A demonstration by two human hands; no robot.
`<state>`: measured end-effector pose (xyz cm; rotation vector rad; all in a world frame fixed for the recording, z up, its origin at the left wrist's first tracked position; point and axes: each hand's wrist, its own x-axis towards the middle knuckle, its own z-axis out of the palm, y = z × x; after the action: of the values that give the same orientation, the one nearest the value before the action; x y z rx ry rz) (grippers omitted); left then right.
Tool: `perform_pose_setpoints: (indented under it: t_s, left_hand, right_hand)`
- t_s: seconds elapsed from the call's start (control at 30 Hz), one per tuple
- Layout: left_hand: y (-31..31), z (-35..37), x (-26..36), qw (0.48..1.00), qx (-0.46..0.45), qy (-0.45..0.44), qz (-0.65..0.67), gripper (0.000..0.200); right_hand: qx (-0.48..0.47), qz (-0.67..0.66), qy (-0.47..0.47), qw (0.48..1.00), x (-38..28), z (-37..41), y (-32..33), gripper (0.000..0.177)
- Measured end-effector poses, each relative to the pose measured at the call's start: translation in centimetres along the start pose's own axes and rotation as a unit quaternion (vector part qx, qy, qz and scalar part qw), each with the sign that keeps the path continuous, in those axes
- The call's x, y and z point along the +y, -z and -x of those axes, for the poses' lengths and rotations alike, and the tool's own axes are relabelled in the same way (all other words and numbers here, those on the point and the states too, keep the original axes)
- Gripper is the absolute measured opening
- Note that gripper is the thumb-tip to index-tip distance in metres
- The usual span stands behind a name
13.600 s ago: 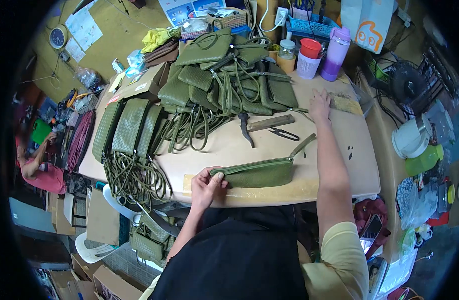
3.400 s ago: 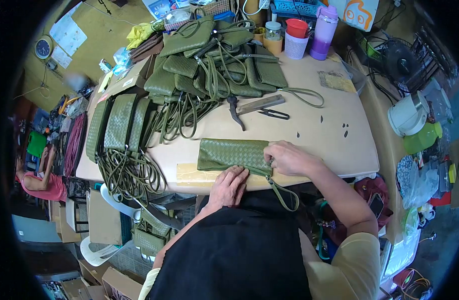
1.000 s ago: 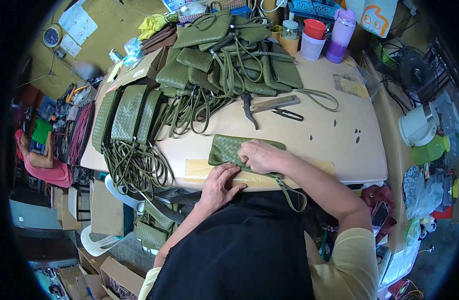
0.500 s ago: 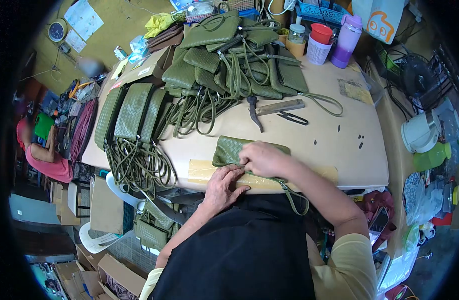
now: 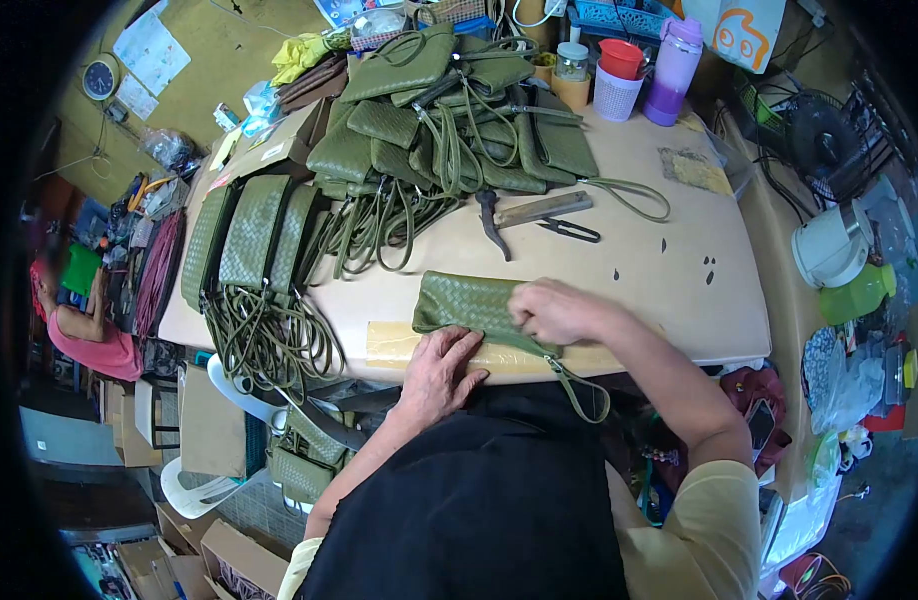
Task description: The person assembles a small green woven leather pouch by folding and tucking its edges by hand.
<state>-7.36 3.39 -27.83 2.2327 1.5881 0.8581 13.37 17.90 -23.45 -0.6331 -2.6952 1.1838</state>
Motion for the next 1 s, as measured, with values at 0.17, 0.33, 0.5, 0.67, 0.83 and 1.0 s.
perform_pose_setpoints:
  t_s: [0.17,0.33,0.5,0.67,0.83,1.0]
  left_hand:
    - [0.3,-0.5,1.0,0.998,-0.033,0.015,-0.058,0.055]
    - [0.2,-0.6,0.9,0.997,-0.045,0.029,-0.062,0.058]
    - [0.5,-0.9,1.3,0.994,-0.055,0.037,-0.089,0.060]
    - [0.4,-0.6,1.2,0.994,-0.069,0.039,-0.079,0.061]
    - [0.5,-1.0,1.6,0.992,-0.061,0.038,-0.100,0.063]
    - [0.6,-1.7,1.0,0.998,-0.003,0.025,-0.058,0.048]
  right_hand:
    - [0.017,0.036,0.032,0.999,-1.2,-0.3,-1.7,0.010]
    - [-0.064,0.003,-0.052,0.997,0.8,1.5,0.9,0.010]
    - [0.022,-0.027,0.093,0.995,-2.9,1.5,-0.7,0.011]
    - [-0.022,0.000,-0.021,1.000,-0.5,5.2,0.4,0.008]
    - [0.118,0.054,-0.116,0.985,0.1,7.8,3.3,0.009]
    - [0.119,-0.056,-0.045,0.990,-1.2,3.1,-2.1,0.013]
